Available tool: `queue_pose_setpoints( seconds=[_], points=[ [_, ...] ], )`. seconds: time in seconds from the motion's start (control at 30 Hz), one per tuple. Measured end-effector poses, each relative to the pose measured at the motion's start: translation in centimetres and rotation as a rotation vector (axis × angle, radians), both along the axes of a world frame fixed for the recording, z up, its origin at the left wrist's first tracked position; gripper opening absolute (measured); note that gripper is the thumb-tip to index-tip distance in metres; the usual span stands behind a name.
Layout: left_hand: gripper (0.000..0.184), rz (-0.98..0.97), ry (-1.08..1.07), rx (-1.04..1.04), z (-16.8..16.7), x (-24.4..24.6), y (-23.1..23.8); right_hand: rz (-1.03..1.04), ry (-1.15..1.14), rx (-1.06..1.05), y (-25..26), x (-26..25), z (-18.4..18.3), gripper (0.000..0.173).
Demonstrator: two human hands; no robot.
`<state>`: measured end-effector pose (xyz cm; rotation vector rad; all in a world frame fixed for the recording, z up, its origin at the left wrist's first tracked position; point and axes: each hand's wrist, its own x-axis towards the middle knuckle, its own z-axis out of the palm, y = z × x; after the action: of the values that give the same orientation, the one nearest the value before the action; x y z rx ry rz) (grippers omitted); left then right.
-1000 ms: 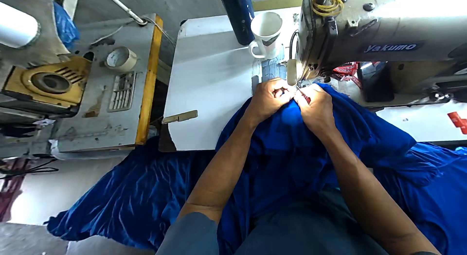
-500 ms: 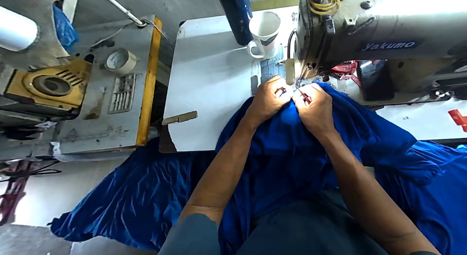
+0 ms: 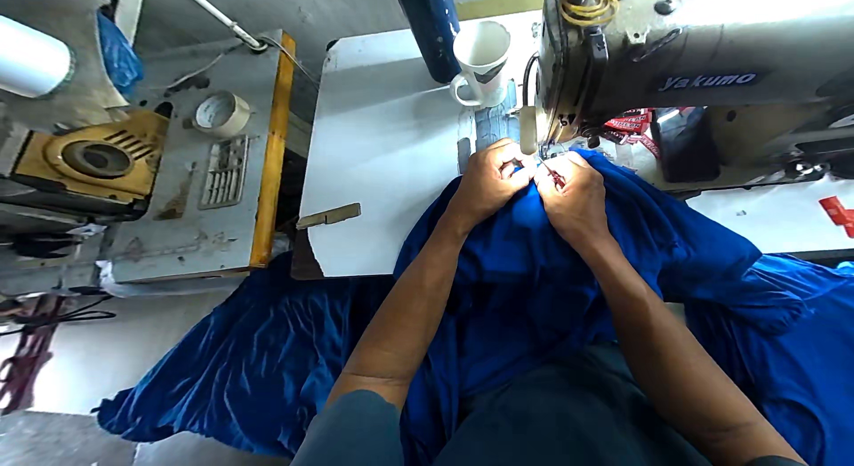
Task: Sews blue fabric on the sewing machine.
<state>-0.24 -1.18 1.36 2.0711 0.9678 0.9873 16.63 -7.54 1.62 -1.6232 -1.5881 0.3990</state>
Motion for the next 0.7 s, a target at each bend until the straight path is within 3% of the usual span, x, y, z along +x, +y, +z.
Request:
queue_pose_setpoints(
  seconds=[0.2, 0.43, 0.6, 0.7],
  points=[
    [0.009, -0.047, 0.078, -0.032, -0.3, 0.1, 0.6, 0.063, -0.008, 0.011, 0.0, 2.1, 1.1, 0.022],
    [0.015, -0.101, 0.207, -0.074, 0.5, 0.6, 1.7, 0.212, -0.261, 0.067, -2.4, 6.3, 1.1, 0.021],
    [0.017, -0.051, 0.373, -0.094, 1.2, 1.4, 2.1, 0.19, -0.289, 0.071, -2.2, 6.2, 0.2, 0.021],
    [0.019, -0.036, 0.366, -0.082, 0.9, 1.6, 2.2, 0.169, -0.264, 0.058, -1.6, 6.2, -0.1, 0.021]
  ],
)
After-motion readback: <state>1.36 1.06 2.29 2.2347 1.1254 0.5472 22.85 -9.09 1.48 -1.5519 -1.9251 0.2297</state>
